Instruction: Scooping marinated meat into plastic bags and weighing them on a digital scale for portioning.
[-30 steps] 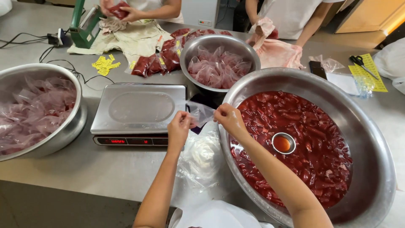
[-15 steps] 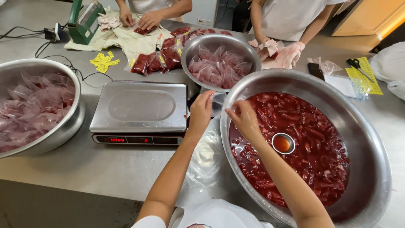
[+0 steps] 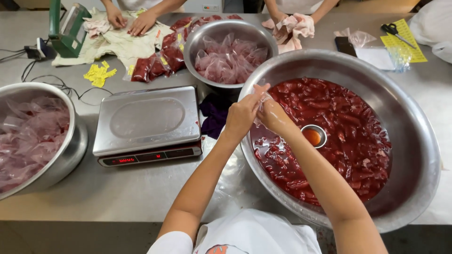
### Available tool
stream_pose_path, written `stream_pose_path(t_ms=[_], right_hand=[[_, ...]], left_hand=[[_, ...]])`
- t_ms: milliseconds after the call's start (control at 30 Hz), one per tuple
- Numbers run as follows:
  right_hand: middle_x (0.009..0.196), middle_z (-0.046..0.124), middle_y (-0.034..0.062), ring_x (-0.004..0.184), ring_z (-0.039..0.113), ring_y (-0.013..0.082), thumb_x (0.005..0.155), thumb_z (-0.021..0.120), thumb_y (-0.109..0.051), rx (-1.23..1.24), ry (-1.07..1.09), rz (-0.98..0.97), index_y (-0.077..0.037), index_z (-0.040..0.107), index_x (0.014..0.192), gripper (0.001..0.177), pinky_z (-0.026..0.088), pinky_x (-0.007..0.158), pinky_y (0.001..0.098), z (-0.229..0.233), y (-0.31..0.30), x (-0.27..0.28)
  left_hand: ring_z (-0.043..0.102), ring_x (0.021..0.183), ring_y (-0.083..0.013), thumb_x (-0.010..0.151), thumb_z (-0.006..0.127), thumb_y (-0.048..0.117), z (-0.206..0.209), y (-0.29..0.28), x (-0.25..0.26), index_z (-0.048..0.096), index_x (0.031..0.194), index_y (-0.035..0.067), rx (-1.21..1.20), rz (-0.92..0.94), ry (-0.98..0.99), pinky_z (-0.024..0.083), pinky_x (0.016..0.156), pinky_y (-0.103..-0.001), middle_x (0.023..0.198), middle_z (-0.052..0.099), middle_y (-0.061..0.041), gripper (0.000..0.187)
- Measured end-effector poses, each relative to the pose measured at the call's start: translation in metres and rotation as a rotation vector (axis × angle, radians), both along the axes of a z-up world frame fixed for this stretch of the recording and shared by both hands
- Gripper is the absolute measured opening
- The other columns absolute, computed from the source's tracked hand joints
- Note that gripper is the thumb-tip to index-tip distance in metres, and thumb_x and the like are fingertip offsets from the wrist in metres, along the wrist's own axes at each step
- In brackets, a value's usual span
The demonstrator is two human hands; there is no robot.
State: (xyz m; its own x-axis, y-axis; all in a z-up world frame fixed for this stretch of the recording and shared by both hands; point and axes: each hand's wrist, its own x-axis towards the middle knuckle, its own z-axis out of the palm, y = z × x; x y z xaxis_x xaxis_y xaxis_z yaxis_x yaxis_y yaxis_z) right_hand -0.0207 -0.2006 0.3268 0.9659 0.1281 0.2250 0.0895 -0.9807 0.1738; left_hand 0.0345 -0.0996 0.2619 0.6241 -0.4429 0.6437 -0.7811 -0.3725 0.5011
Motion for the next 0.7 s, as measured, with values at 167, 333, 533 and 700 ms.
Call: stream_pose_path(t_ms=[167,333,533,700], right_hand=[[0.105,0.069,0.0267,0.101,0.065,0.0424,0.093,0.061,-0.021,0.970,0.054,-0.081,-0.001,0.065,0.110,0.027,0.051,0.088,0.0543,-0.026,-0.047,-0.031],[0.111,0.065,0.0227,0.100,0.067,0.0278,0.101,0.053,-0.006,1.568,-0.274,-0.065,0.003,0.064,0.115,0.020,0.058,0.087,0.0408,-0.079,-0.145,-0.050],[0.116,0.067,0.0192,0.107,0.066,0.0386,0.083,0.070,-0.032,0.491,0.287,-0.716,-0.019,0.060,0.134,0.054,0.056,0.091,0.0509,-0.269,-0.267,-0.063],[0.105,0.074,0.0086,0.100,0.072,0.0318,0.077,0.069,-0.025,0.379,0.388,-0.854,-0.029,0.066,0.124,0.047,0.059,0.079,0.0494,-0.297,-0.298,-0.071]], left_hand=[[0.066,0.106,-0.0213,0.098,0.048,0.032,-0.022,-0.036,0.028,0.064,0.119,0.034,0.036,-0.068,0.163,0.056,0.087,-0.039,0.111,0.069,0.006,0.027],[0.070,0.098,-0.0189,0.099,0.048,0.038,-0.037,-0.072,0.043,0.063,0.121,0.045,0.034,-0.074,0.291,0.056,0.086,-0.035,0.104,0.071,0.011,0.027],[0.069,0.093,-0.0343,0.101,0.046,0.026,-0.065,-0.095,0.037,0.056,0.133,0.035,-0.034,-0.114,0.266,0.054,0.085,-0.048,0.104,0.073,-0.007,0.034],[0.068,0.101,-0.0248,0.094,0.049,0.003,-0.082,-0.098,0.047,0.069,0.109,0.023,-0.318,-0.159,0.394,0.053,0.091,-0.038,0.105,0.073,-0.001,0.033]])
